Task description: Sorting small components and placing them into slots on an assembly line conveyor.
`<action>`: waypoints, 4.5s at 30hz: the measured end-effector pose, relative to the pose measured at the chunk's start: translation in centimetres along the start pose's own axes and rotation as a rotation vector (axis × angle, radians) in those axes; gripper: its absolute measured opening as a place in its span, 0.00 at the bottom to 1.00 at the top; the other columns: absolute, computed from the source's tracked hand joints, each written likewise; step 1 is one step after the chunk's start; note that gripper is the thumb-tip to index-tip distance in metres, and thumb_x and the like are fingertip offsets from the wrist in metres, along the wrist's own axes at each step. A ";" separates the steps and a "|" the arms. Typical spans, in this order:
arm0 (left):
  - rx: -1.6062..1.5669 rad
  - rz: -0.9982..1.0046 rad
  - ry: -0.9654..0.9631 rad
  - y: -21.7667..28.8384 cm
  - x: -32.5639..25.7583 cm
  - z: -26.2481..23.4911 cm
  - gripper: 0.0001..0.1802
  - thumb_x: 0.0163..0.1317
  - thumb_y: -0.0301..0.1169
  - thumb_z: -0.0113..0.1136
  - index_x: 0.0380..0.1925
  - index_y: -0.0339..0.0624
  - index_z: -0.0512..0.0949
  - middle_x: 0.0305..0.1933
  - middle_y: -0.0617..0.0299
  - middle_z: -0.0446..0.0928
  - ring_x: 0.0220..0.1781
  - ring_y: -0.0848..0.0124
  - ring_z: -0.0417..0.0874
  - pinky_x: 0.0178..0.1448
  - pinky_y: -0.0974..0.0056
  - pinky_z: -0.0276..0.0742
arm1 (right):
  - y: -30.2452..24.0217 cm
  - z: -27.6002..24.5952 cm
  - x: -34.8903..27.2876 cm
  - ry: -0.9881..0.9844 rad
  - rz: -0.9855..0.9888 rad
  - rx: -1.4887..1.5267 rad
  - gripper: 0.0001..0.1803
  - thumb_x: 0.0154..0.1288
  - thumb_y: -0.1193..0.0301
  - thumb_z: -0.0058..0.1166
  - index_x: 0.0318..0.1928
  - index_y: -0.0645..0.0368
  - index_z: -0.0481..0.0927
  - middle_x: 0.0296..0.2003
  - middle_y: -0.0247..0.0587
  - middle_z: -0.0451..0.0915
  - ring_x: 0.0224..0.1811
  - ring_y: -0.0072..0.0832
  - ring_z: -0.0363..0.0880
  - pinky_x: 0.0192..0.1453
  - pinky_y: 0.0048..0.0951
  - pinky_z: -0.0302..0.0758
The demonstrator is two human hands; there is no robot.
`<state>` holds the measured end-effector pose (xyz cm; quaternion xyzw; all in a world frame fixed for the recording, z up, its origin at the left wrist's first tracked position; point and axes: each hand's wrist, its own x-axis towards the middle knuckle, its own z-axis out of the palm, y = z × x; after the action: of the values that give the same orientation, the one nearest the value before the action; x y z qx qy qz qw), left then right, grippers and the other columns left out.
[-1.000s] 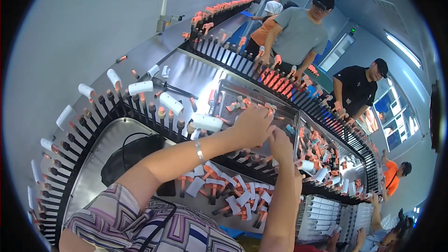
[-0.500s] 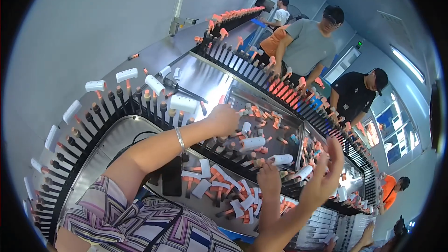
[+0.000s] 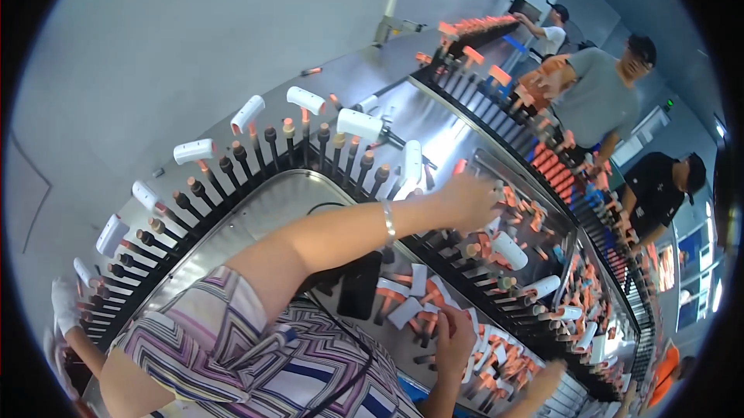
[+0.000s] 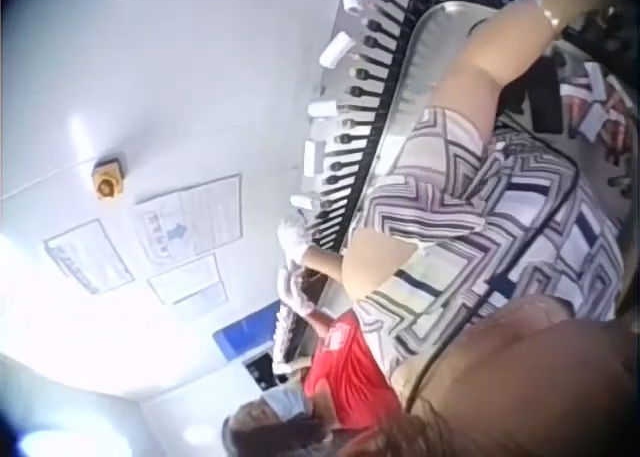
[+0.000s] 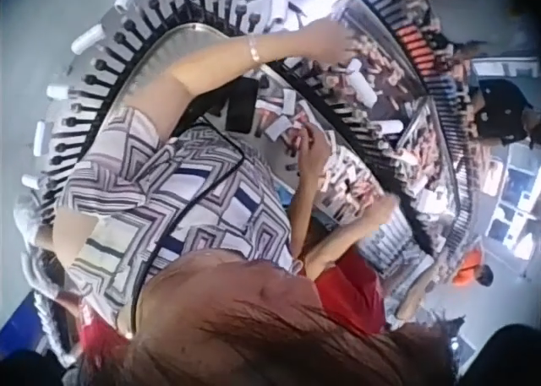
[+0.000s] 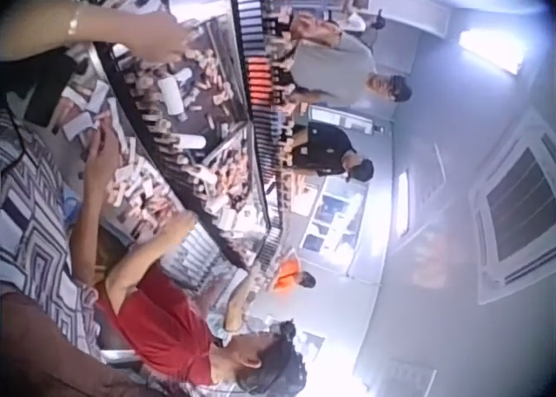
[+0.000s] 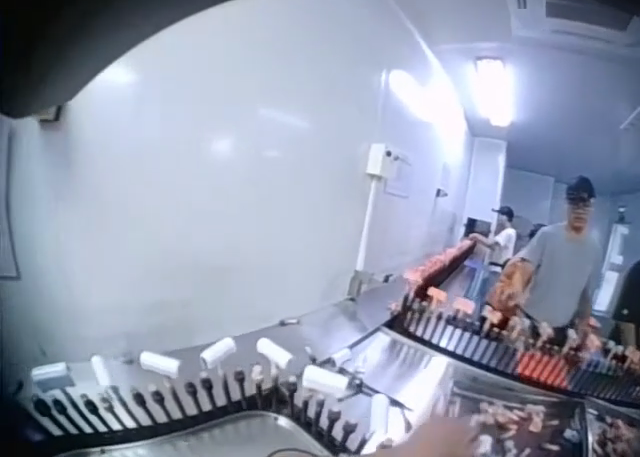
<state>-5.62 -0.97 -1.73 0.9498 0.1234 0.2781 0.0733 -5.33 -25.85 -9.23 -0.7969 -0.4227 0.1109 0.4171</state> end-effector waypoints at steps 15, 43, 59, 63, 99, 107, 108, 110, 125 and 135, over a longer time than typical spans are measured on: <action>-0.053 -0.443 -0.458 -7.9 -4.5 -6.1 0.32 0.68 0.50 0.34 0.24 0.42 0.83 0.27 0.56 0.81 0.34 0.55 0.82 0.40 0.54 0.77 | 2.8 19.3 9.8 -0.250 -0.336 -0.719 0.10 0.63 0.71 0.44 0.32 0.60 0.79 0.31 0.45 0.78 0.34 0.43 0.82 0.37 0.39 0.80; 0.130 -0.210 0.351 -18.9 -8.4 -11.9 0.16 0.62 0.40 0.55 0.41 0.39 0.79 0.51 0.50 0.76 0.59 0.54 0.72 0.63 0.54 0.66 | -15.4 20.3 14.0 -0.028 -0.549 -0.475 0.26 0.65 0.72 0.47 0.62 0.62 0.61 0.58 0.51 0.70 0.45 0.51 0.79 0.46 0.41 0.78; 0.289 -0.362 -0.153 -20.1 -5.0 -9.5 0.21 0.65 0.46 0.47 0.43 0.40 0.79 0.40 0.51 0.78 0.47 0.52 0.79 0.51 0.48 0.72 | -17.0 12.9 23.3 0.023 -0.572 -0.382 0.28 0.64 0.53 0.50 0.58 0.57 0.69 0.57 0.43 0.72 0.57 0.41 0.72 0.53 0.44 0.66; 0.255 -0.195 0.308 -17.1 -5.8 -10.7 0.21 0.64 0.42 0.52 0.50 0.37 0.74 0.53 0.44 0.73 0.60 0.49 0.71 0.62 0.50 0.66 | -20.2 6.0 20.4 0.224 -0.687 -0.403 0.29 0.62 0.58 0.54 0.60 0.57 0.68 0.57 0.44 0.72 0.57 0.39 0.71 0.52 0.43 0.64; 0.194 -0.025 0.003 -7.9 -0.8 -3.3 0.29 0.65 0.48 0.47 0.59 0.40 0.69 0.58 0.43 0.69 0.64 0.52 0.67 0.67 0.51 0.60 | -10.3 -4.2 20.7 0.184 -0.581 -0.405 0.25 0.61 0.60 0.56 0.55 0.62 0.73 0.52 0.51 0.76 0.56 0.46 0.73 0.59 0.42 0.68; -0.076 -0.039 -0.223 3.0 5.5 -0.6 0.22 0.64 0.42 0.51 0.51 0.36 0.70 0.55 0.44 0.73 0.57 0.51 0.74 0.60 0.48 0.68 | 1.5 -8.7 21.5 0.138 -0.345 -0.890 0.29 0.63 0.51 0.50 0.60 0.52 0.69 0.59 0.40 0.71 0.61 0.37 0.67 0.56 0.48 0.64; -0.075 -0.203 -0.697 4.8 6.2 -0.7 0.22 0.64 0.44 0.50 0.48 0.37 0.71 0.51 0.44 0.75 0.52 0.50 0.78 0.56 0.47 0.72 | 4.2 -8.3 22.7 -0.380 0.149 -0.668 0.28 0.63 0.50 0.50 0.58 0.52 0.70 0.56 0.42 0.73 0.59 0.41 0.69 0.55 0.50 0.66; -0.020 -0.248 -0.524 2.2 4.0 2.9 0.22 0.64 0.46 0.50 0.45 0.38 0.71 0.45 0.46 0.78 0.45 0.49 0.81 0.49 0.47 0.75 | 5.6 -4.7 21.4 -0.066 -0.209 -0.210 0.26 0.63 0.51 0.50 0.55 0.53 0.72 0.54 0.45 0.74 0.57 0.45 0.70 0.55 0.51 0.67; -0.087 0.142 0.183 9.7 8.3 0.8 0.26 0.63 0.40 0.53 0.55 0.33 0.68 0.61 0.42 0.66 0.66 0.50 0.64 0.69 0.52 0.58 | 0.2 -17.8 19.8 0.413 -0.421 -0.524 0.25 0.61 0.59 0.54 0.56 0.57 0.71 0.53 0.45 0.74 0.56 0.42 0.71 0.50 0.47 0.67; 0.156 -0.029 -0.315 5.8 6.3 5.8 0.28 0.65 0.53 0.42 0.47 0.43 0.79 0.48 0.47 0.77 0.56 0.53 0.74 0.60 0.53 0.67 | 4.2 -12.4 19.4 0.062 -0.317 -0.528 0.26 0.64 0.52 0.49 0.56 0.54 0.73 0.57 0.44 0.72 0.60 0.42 0.69 0.54 0.52 0.67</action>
<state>3.80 -5.16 -2.15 0.9825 0.1454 0.1145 0.0216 15.62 -19.31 -1.26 -0.8047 -0.5433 -0.0934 0.2206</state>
